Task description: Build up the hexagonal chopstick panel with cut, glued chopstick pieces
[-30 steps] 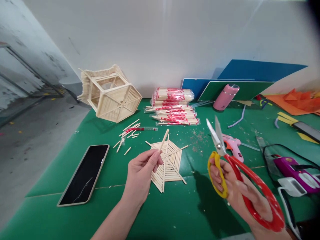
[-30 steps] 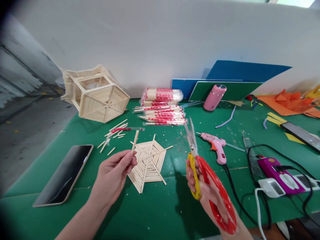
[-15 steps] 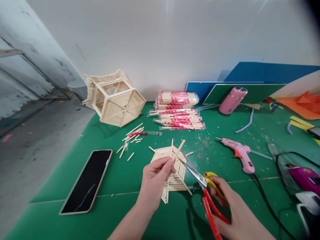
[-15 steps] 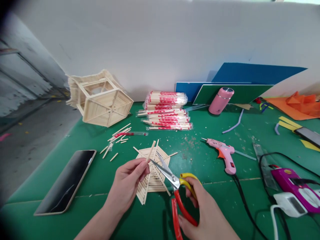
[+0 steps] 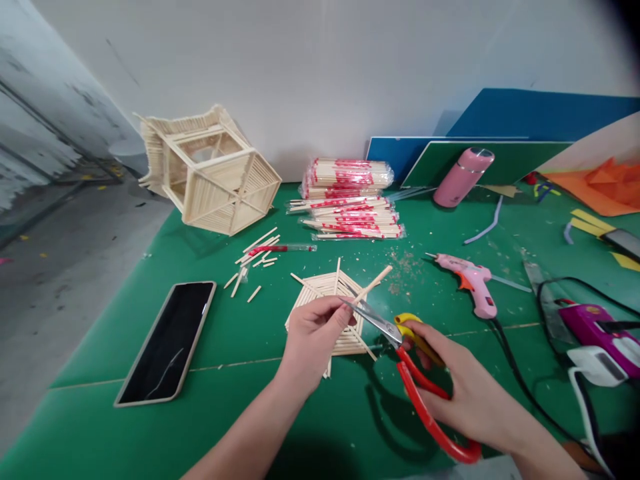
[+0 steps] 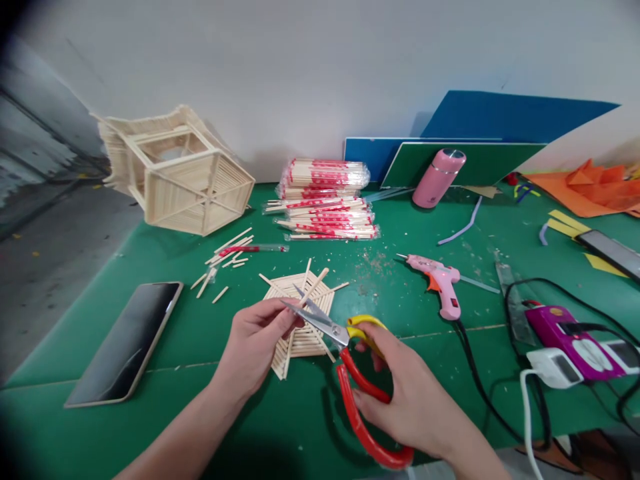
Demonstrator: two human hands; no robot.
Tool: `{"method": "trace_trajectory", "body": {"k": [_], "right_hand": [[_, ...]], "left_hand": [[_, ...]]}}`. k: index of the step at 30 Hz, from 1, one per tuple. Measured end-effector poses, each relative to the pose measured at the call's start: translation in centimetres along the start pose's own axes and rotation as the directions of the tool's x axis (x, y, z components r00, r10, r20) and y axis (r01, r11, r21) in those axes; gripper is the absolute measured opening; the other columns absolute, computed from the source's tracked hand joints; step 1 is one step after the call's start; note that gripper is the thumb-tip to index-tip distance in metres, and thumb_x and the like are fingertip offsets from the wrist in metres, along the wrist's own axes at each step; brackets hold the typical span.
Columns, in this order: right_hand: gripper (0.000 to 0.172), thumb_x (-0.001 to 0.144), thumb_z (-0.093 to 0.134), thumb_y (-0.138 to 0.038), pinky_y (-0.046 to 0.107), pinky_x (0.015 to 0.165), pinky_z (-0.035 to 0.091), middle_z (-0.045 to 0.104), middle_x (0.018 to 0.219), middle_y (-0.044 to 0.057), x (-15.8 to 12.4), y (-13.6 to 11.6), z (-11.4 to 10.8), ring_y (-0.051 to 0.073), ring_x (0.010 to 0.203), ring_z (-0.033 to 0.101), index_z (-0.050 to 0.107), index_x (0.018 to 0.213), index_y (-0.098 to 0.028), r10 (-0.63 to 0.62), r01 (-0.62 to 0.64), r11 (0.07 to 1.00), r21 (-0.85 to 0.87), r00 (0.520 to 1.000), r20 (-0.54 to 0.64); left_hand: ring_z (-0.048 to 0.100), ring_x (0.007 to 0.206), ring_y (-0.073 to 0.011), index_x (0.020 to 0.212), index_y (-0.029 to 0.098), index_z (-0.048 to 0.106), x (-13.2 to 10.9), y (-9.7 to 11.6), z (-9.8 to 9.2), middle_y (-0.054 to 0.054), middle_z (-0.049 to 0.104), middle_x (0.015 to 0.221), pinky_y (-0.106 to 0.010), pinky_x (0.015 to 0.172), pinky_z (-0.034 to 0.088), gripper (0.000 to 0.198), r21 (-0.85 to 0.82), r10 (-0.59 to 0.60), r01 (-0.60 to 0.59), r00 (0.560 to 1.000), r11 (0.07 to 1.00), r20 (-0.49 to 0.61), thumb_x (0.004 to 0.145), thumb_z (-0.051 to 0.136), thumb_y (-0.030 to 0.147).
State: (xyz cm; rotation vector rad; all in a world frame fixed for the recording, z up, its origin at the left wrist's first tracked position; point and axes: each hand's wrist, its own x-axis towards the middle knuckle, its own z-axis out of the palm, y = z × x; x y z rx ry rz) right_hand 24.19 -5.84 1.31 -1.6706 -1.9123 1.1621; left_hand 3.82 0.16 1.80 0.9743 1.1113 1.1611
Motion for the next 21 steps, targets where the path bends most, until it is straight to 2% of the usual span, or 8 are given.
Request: {"method": "trace_trajectory", "body": {"k": [3, 6, 9, 14, 21], "right_hand": [[0.062, 0.069, 0.058, -0.022, 0.034, 0.089, 0.04, 0.049, 0.113, 0.006, 0.1, 0.1, -0.2, 0.021, 0.103, 0.049, 0.03, 0.125, -0.025, 0.012, -0.011, 1.0, 0.012, 1.0, -0.003], [0.052, 0.072, 0.055, -0.021, 0.028, 0.077, 0.046, 0.054, 0.096, 0.002, 0.1, -0.5, 0.0, 0.016, 0.083, 0.055, 0.033, 0.119, -0.023, 0.029, -0.03, 0.997, 0.074, 0.999, 0.019], [0.041, 0.074, 0.053, -0.024, 0.025, 0.066, 0.047, 0.055, 0.083, -0.002, 0.2, -0.9, 0.3, 0.013, 0.069, 0.053, 0.037, 0.112, -0.022, 0.035, -0.038, 0.997, 0.069, 0.999, 0.041], [0.048, 0.073, 0.054, -0.028, 0.027, 0.07, 0.046, 0.055, 0.088, 0.001, 0.0, -0.5, 0.8, 0.015, 0.075, 0.054, 0.034, 0.116, -0.02, 0.078, -0.078, 0.997, -0.02, 0.997, -0.014], [0.048, 0.074, 0.053, -0.027, 0.026, 0.072, 0.045, 0.054, 0.091, 0.002, -0.1, -0.4, 1.3, 0.015, 0.078, 0.055, 0.032, 0.117, -0.021, 0.056, -0.059, 0.996, -0.064, 0.998, -0.042]], "left_hand": [[0.057, 0.059, -0.0099, 0.071, 0.017, 0.068, -0.1, 0.2, 0.2, 0.0, 0.064, 0.065, -0.019, 0.057, 0.046, 0.007, 0.003, 0.013, -0.013, 1.0, 1.0, 0.013, 0.066, 0.063, 0.019], [0.057, 0.06, -0.0101, 0.07, 0.017, 0.069, -0.2, 0.1, 0.3, 0.0, 0.064, 0.066, -0.019, 0.058, 0.046, 0.007, 0.013, 0.035, -0.036, 0.999, 0.999, 0.034, 0.066, 0.062, 0.018], [0.057, 0.06, -0.0098, 0.069, 0.018, 0.069, -0.2, -0.2, 0.2, 0.0, 0.064, 0.064, -0.018, 0.058, 0.045, 0.008, 0.023, 0.057, -0.058, 0.997, 0.998, 0.054, 0.067, 0.061, 0.016], [0.058, 0.061, -0.01, 0.071, 0.019, 0.07, -0.3, -0.4, 0.1, 0.0, 0.065, 0.067, -0.017, 0.056, 0.045, 0.011, 0.039, 0.093, -0.096, 0.993, 0.995, 0.068, 0.067, 0.06, 0.014], [0.056, 0.059, -0.0088, 0.07, 0.021, 0.07, -0.4, -0.3, 0.2, 0.0, 0.065, 0.065, -0.015, 0.052, 0.043, 0.015, 0.077, 0.179, -0.186, 0.98, 0.98, 0.087, 0.067, 0.06, 0.01]]}}
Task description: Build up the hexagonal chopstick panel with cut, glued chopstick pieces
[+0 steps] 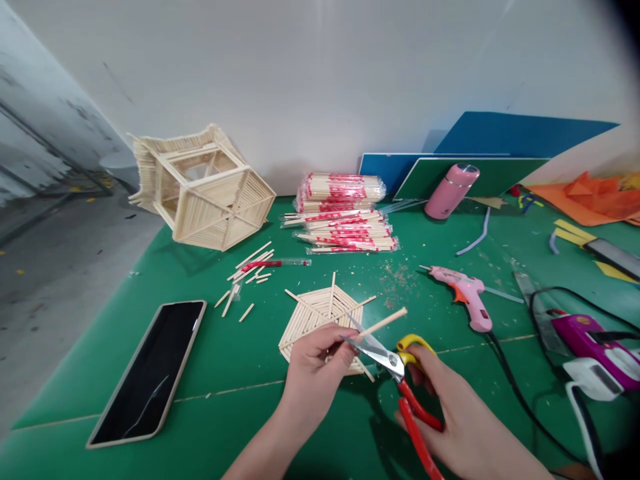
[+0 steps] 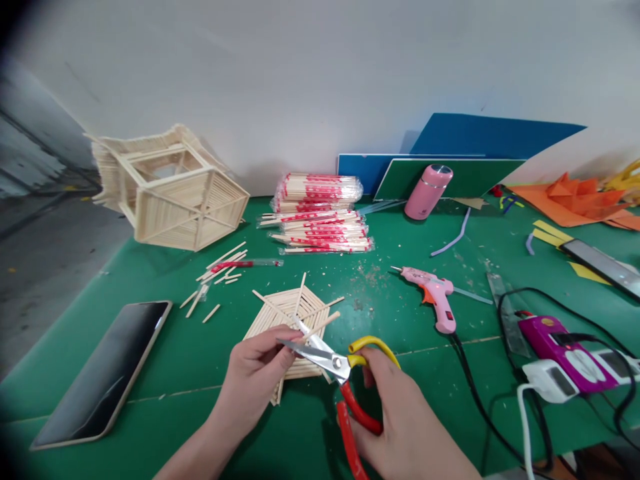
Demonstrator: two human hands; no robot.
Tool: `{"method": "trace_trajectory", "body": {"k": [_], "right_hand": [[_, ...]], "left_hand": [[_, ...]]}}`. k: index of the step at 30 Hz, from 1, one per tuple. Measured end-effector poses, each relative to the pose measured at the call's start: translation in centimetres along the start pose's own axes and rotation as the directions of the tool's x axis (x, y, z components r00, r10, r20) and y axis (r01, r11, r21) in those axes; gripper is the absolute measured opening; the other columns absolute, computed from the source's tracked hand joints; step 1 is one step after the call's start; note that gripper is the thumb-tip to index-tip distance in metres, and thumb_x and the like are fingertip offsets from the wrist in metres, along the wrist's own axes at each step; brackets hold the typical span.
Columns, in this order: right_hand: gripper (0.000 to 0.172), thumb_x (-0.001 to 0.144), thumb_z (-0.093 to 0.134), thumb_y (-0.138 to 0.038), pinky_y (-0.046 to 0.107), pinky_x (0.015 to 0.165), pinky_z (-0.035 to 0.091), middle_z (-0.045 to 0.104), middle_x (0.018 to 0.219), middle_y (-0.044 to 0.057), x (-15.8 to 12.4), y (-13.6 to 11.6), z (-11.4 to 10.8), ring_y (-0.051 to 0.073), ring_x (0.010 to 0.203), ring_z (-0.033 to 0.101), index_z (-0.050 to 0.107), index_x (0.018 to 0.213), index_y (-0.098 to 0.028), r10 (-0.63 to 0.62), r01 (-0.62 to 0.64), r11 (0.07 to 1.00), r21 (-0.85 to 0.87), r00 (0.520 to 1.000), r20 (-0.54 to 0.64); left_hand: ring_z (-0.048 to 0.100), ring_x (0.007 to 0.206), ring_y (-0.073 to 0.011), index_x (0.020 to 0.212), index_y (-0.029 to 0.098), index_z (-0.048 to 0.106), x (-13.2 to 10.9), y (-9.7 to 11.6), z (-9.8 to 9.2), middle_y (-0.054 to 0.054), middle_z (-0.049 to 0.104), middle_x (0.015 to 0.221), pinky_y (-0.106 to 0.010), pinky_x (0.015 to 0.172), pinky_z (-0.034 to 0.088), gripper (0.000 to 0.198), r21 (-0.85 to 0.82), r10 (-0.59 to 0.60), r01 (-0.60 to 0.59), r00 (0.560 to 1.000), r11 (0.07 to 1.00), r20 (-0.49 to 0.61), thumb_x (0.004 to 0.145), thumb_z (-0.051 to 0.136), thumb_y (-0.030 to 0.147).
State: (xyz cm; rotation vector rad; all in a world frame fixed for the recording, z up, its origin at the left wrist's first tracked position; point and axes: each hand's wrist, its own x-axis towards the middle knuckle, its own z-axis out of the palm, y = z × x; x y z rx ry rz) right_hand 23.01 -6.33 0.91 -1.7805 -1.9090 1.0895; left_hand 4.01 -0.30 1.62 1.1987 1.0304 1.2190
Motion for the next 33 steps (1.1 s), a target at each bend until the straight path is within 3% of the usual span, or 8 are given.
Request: {"method": "trace_trajectory", "body": {"k": [7, 12, 19, 27, 33], "right_hand": [[0.052, 0.074, 0.051, -0.03, 0.027, 0.075, 0.046, 0.055, 0.096, 0.006, 0.0, 0.2, 0.3, 0.017, 0.083, 0.056, 0.031, 0.12, -0.019, 0.006, -0.006, 1.0, -0.004, 1.0, -0.008], [0.05, 0.07, 0.052, -0.028, 0.025, 0.07, 0.047, 0.058, 0.09, 0.004, 0.3, -0.5, 0.1, 0.016, 0.076, 0.058, 0.038, 0.117, -0.017, 0.021, -0.021, 1.0, 0.0, 1.0, -0.023], [0.049, 0.068, 0.052, -0.027, 0.025, 0.065, 0.047, 0.06, 0.085, 0.004, 0.1, -1.3, 0.5, 0.016, 0.072, 0.058, 0.042, 0.114, -0.017, 0.036, -0.033, 0.999, 0.027, 0.99, -0.136], [0.048, 0.073, 0.05, -0.032, 0.025, 0.068, 0.048, 0.061, 0.087, 0.006, 0.1, -1.2, 0.1, 0.017, 0.075, 0.059, 0.038, 0.116, -0.016, 0.08, -0.08, 0.997, -0.009, 0.996, 0.027], [0.049, 0.067, 0.052, -0.029, 0.027, 0.072, 0.049, 0.062, 0.095, 0.011, -0.2, -0.9, 0.3, 0.021, 0.082, 0.06, 0.042, 0.112, -0.014, 0.141, -0.139, 0.989, -0.05, 0.99, 0.029]], "left_hand": [[0.056, 0.057, -0.0097, 0.07, 0.019, 0.07, -0.1, 0.1, 0.0, -0.001, 0.065, 0.065, -0.016, 0.05, 0.042, 0.014, 0.042, 0.027, -0.028, 1.0, 0.999, 0.012, 0.067, 0.059, 0.011], [0.058, 0.061, -0.0123, 0.069, 0.017, 0.069, -0.2, -0.1, 0.0, -0.003, 0.065, 0.067, -0.018, 0.053, 0.044, 0.011, 0.071, 0.02, -0.021, 1.0, 0.997, 0.018, 0.068, 0.058, 0.013], [0.056, 0.06, -0.0124, 0.068, 0.015, 0.067, -0.4, -0.3, 0.0, -0.004, 0.063, 0.067, -0.02, 0.053, 0.044, 0.011, 0.11, -0.028, 0.023, 0.998, 0.994, 0.049, 0.071, 0.057, 0.018], [0.054, 0.058, -0.0119, 0.069, 0.015, 0.067, -0.7, -0.5, 0.1, -0.003, 0.061, 0.065, -0.02, 0.052, 0.043, 0.011, 0.103, -0.02, 0.012, 0.997, 0.995, 0.074, 0.072, 0.057, 0.019], [0.054, 0.059, -0.0128, 0.068, 0.015, 0.067, -1.1, -0.9, 0.7, -0.005, 0.061, 0.066, -0.021, 0.052, 0.043, 0.014, 0.092, -0.033, 0.023, 0.993, 0.996, 0.111, 0.074, 0.055, 0.02]]}}
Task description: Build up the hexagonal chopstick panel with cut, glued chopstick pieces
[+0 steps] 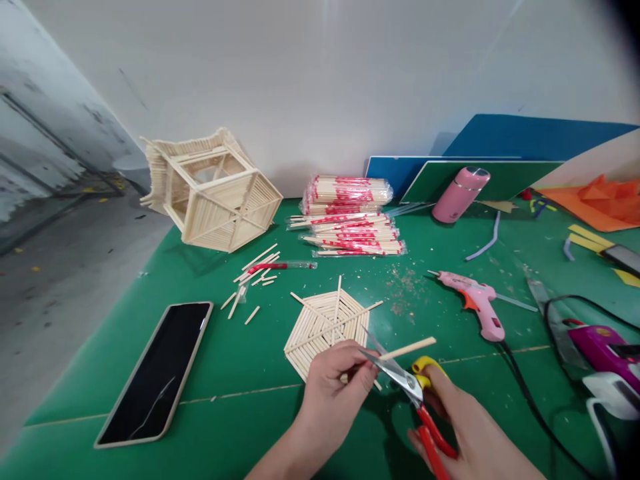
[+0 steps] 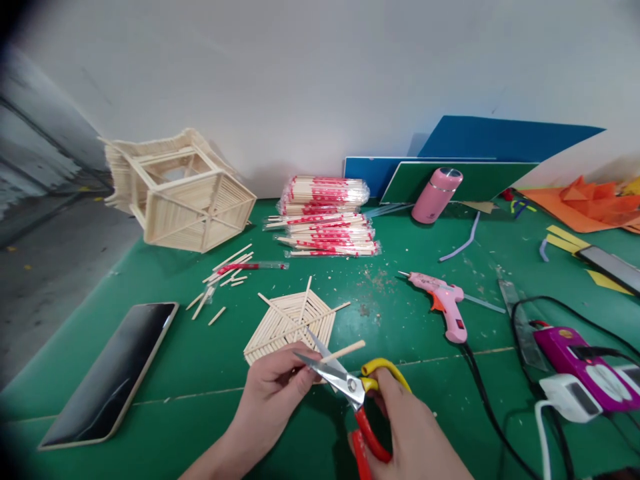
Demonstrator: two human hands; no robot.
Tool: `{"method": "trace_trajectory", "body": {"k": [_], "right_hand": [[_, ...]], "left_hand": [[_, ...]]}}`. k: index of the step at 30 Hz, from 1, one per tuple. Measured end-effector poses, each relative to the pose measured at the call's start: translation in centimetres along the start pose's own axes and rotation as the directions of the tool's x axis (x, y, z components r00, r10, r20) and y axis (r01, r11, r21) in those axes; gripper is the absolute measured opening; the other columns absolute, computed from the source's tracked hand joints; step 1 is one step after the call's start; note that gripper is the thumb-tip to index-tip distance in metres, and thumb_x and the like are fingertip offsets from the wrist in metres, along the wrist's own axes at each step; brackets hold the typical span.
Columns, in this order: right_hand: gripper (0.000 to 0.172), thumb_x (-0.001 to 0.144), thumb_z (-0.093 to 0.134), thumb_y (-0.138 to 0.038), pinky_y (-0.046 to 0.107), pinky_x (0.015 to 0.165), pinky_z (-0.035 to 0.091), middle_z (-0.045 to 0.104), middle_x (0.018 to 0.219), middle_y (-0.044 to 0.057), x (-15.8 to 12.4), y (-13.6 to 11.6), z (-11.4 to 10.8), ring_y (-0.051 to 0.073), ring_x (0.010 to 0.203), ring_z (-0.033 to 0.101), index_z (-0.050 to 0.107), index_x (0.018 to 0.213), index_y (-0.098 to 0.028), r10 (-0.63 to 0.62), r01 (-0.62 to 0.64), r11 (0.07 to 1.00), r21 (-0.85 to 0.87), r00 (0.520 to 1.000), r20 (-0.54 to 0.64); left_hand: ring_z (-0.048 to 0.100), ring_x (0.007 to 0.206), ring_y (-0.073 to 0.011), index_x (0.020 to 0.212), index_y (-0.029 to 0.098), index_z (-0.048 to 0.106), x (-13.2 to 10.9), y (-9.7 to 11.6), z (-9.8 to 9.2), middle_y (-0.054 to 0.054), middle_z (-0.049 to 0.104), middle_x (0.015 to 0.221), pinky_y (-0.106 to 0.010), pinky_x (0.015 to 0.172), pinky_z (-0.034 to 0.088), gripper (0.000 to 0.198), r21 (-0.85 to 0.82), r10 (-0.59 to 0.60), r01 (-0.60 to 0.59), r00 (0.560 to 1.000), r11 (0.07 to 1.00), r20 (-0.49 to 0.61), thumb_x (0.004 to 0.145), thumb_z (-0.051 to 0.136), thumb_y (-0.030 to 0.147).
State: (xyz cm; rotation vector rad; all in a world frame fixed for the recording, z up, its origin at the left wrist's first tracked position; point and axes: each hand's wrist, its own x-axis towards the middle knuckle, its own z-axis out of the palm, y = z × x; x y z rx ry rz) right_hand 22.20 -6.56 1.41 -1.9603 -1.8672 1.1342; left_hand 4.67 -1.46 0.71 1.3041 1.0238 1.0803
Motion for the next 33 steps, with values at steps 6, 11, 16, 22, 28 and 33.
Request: {"method": "trace_trajectory", "body": {"k": [6, 11, 16, 22, 28, 33], "right_hand": [[0.048, 0.06, 0.055, -0.021, 0.025, 0.064, 0.049, 0.066, 0.087, 0.007, -0.3, 0.0, 0.1, 0.02, 0.074, 0.062, 0.049, 0.108, -0.02, 0.013, -0.011, 0.998, 0.069, 1.0, -0.024], [0.046, 0.059, 0.054, -0.018, 0.023, 0.062, 0.048, 0.065, 0.086, 0.006, -0.4, -0.1, 0.3, 0.019, 0.071, 0.062, 0.05, 0.105, -0.019, -0.005, 0.009, 0.994, 0.105, 0.999, -0.04], [0.042, 0.062, 0.053, -0.019, 0.022, 0.061, 0.048, 0.064, 0.082, 0.004, -0.3, -0.1, 0.6, 0.017, 0.07, 0.061, 0.046, 0.103, -0.021, -0.01, 0.012, 0.993, 0.115, 1.0, -0.016], [0.05, 0.068, 0.055, -0.033, 0.027, 0.064, 0.05, 0.063, 0.083, 0.007, -0.5, 0.8, 1.1, 0.018, 0.069, 0.062, 0.033, 0.111, -0.018, 0.003, -0.005, 0.998, 0.056, 1.0, 0.028], [0.055, 0.069, 0.054, -0.038, 0.029, 0.058, 0.05, 0.061, 0.082, 0.008, -0.5, 1.1, 1.2, 0.019, 0.065, 0.061, 0.03, 0.114, -0.016, -0.024, 0.024, 0.999, -0.043, 1.0, -0.002], [0.048, 0.066, 0.055, -0.038, 0.026, 0.056, 0.049, 0.061, 0.078, 0.006, -0.2, -0.3, 0.7, 0.017, 0.063, 0.06, 0.038, 0.106, -0.017, 0.021, -0.022, 0.999, -0.031, 1.0, -0.021]], "left_hand": [[0.05, 0.053, -0.0108, 0.068, 0.015, 0.067, -0.1, 0.0, 0.1, -0.004, 0.058, 0.06, -0.019, 0.047, 0.037, 0.015, 0.033, 0.044, -0.044, 0.999, 0.998, 0.016, 0.073, 0.054, 0.019], [0.049, 0.053, -0.0108, 0.067, 0.016, 0.067, -0.3, -0.1, -0.1, -0.004, 0.058, 0.06, -0.019, 0.048, 0.037, 0.016, 0.029, 0.053, -0.053, 0.998, 0.998, 0.025, 0.074, 0.053, 0.019], [0.048, 0.051, -0.0103, 0.067, 0.016, 0.067, -0.3, -0.1, -0.2, -0.003, 0.057, 0.058, -0.019, 0.047, 0.035, 0.016, 0.073, 0.078, -0.08, 0.997, 0.994, 0.028, 0.073, 0.052, 0.017], [0.048, 0.051, -0.0105, 0.068, 0.015, 0.067, -0.3, -0.1, -0.2, -0.003, 0.056, 0.057, -0.019, 0.047, 0.035, 0.016, 0.083, 0.095, -0.1, 0.994, 0.992, 0.054, 0.073, 0.052, 0.015], [0.05, 0.052, -0.0115, 0.069, 0.015, 0.067, -0.2, 0.1, -0.2, -0.004, 0.057, 0.057, -0.02, 0.048, 0.037, 0.016, 0.103, 0.12, -0.127, 0.99, 0.986, 0.071, 0.074, 0.051, 0.014], [0.05, 0.051, -0.0109, 0.07, 0.017, 0.067, -0.2, 0.3, -0.4, -0.002, 0.057, 0.058, -0.019, 0.047, 0.037, 0.015, 0.114, 0.167, -0.171, 0.985, 0.979, 0.043, 0.073, 0.052, 0.013]]}}
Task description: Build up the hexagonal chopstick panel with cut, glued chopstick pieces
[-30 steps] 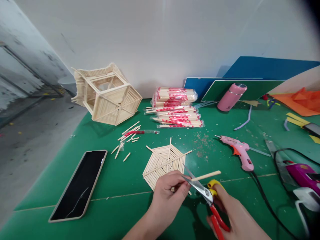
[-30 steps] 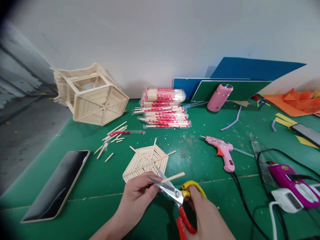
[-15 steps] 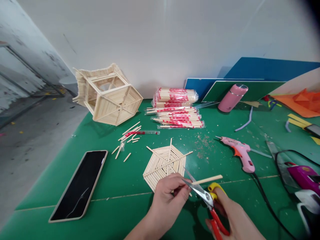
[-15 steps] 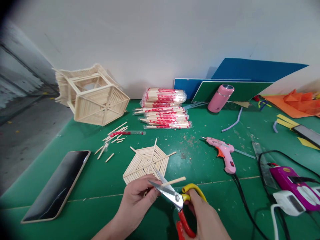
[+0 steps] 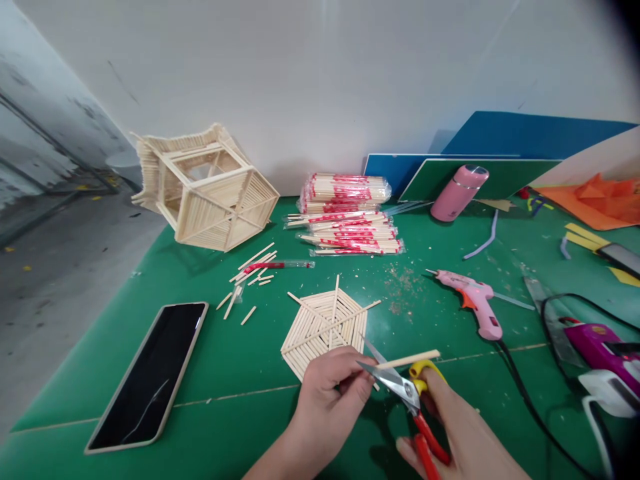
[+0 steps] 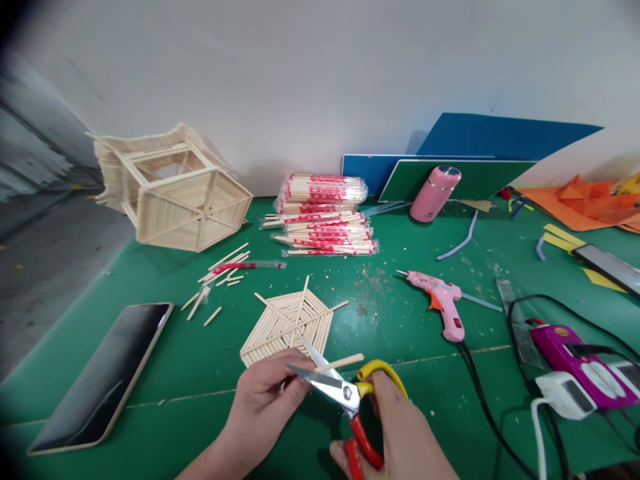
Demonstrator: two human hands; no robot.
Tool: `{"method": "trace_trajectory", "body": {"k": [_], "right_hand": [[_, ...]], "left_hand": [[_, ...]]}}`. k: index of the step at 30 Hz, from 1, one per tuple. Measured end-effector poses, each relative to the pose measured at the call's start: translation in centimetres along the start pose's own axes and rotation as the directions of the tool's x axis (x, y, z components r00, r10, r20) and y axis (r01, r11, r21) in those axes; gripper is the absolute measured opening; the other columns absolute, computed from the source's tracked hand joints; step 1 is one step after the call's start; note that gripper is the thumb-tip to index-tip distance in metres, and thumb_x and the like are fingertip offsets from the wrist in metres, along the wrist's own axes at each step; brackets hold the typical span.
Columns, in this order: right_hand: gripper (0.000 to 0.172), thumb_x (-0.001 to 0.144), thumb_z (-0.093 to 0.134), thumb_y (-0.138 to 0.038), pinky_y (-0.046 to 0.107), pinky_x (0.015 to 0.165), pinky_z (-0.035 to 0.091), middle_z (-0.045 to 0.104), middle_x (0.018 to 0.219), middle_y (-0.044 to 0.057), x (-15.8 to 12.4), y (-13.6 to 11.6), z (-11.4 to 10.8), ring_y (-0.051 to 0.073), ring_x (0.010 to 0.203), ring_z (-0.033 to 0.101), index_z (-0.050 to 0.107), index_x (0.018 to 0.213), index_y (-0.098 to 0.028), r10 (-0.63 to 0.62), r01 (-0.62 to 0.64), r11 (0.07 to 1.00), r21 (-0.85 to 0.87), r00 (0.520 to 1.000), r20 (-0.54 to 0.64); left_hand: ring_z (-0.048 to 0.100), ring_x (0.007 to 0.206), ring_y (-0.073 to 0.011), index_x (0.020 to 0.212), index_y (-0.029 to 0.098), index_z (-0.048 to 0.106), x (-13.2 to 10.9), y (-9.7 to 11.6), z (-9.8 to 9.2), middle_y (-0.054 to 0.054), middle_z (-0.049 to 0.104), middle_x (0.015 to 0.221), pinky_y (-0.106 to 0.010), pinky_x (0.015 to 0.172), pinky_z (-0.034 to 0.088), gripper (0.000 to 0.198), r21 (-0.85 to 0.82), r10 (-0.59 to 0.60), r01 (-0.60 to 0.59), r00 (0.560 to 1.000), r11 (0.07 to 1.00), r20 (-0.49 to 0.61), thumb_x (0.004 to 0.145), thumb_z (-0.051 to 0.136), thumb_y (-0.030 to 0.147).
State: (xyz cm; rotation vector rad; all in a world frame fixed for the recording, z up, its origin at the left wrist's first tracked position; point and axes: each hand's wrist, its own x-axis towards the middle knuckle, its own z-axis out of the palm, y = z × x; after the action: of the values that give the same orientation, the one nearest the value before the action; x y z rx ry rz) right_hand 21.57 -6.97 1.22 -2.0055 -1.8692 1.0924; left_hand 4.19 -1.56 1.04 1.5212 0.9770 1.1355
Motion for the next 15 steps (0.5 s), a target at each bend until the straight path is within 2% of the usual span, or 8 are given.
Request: {"method": "trace_trajectory", "body": {"k": [6, 9, 12, 15], "right_hand": [[0.04, 0.063, 0.057, -0.037, 0.027, 0.059, 0.047, 0.059, 0.078, 0.004, 0.6, -0.9, -0.2, 0.017, 0.065, 0.056, 0.043, 0.096, -0.019, -0.024, 0.023, 1.0, -0.012, 0.999, -0.038], [0.047, 0.06, 0.06, -0.037, 0.029, 0.06, 0.046, 0.059, 0.077, 0.003, 0.8, -0.9, 0.0, 0.018, 0.066, 0.055, 0.044, 0.101, -0.019, -0.04, 0.037, 0.998, -0.053, 0.998, -0.05], [0.05, 0.062, 0.058, -0.034, 0.026, 0.057, 0.045, 0.059, 0.074, 0.002, 0.9, -1.0, 0.0, 0.016, 0.061, 0.054, 0.042, 0.106, -0.017, -0.03, 0.03, 0.999, 0.021, 1.0, 0.005], [0.044, 0.064, 0.055, -0.031, 0.024, 0.057, 0.045, 0.058, 0.075, 0.001, 0.8, -1.3, -0.2, 0.015, 0.061, 0.054, 0.042, 0.104, -0.018, -0.039, 0.034, 0.995, 0.094, 0.998, 0.045]], "left_hand": [[0.052, 0.052, -0.0104, 0.073, 0.018, 0.066, 0.2, 0.8, -0.7, -0.002, 0.06, 0.06, -0.019, 0.048, 0.039, 0.016, 0.054, 0.093, -0.091, 0.995, 0.994, -0.038, 0.072, 0.053, 0.009], [0.053, 0.052, -0.0103, 0.076, 0.018, 0.066, 0.1, 0.9, -0.7, -0.002, 0.061, 0.061, -0.018, 0.048, 0.04, 0.018, 0.088, 0.135, -0.131, 0.99, 0.988, -0.046, 0.071, 0.054, 0.007], [0.055, 0.053, -0.0113, 0.078, 0.019, 0.065, -0.1, 0.9, -0.7, -0.002, 0.061, 0.062, -0.019, 0.049, 0.042, 0.019, 0.083, 0.159, -0.155, 0.986, 0.984, -0.049, 0.07, 0.054, 0.006], [0.056, 0.054, -0.0119, 0.079, 0.02, 0.064, -0.2, 0.9, -0.7, -0.002, 0.062, 0.062, -0.019, 0.049, 0.043, 0.021, 0.085, 0.169, -0.165, 0.985, 0.983, -0.042, 0.07, 0.053, 0.004]]}}
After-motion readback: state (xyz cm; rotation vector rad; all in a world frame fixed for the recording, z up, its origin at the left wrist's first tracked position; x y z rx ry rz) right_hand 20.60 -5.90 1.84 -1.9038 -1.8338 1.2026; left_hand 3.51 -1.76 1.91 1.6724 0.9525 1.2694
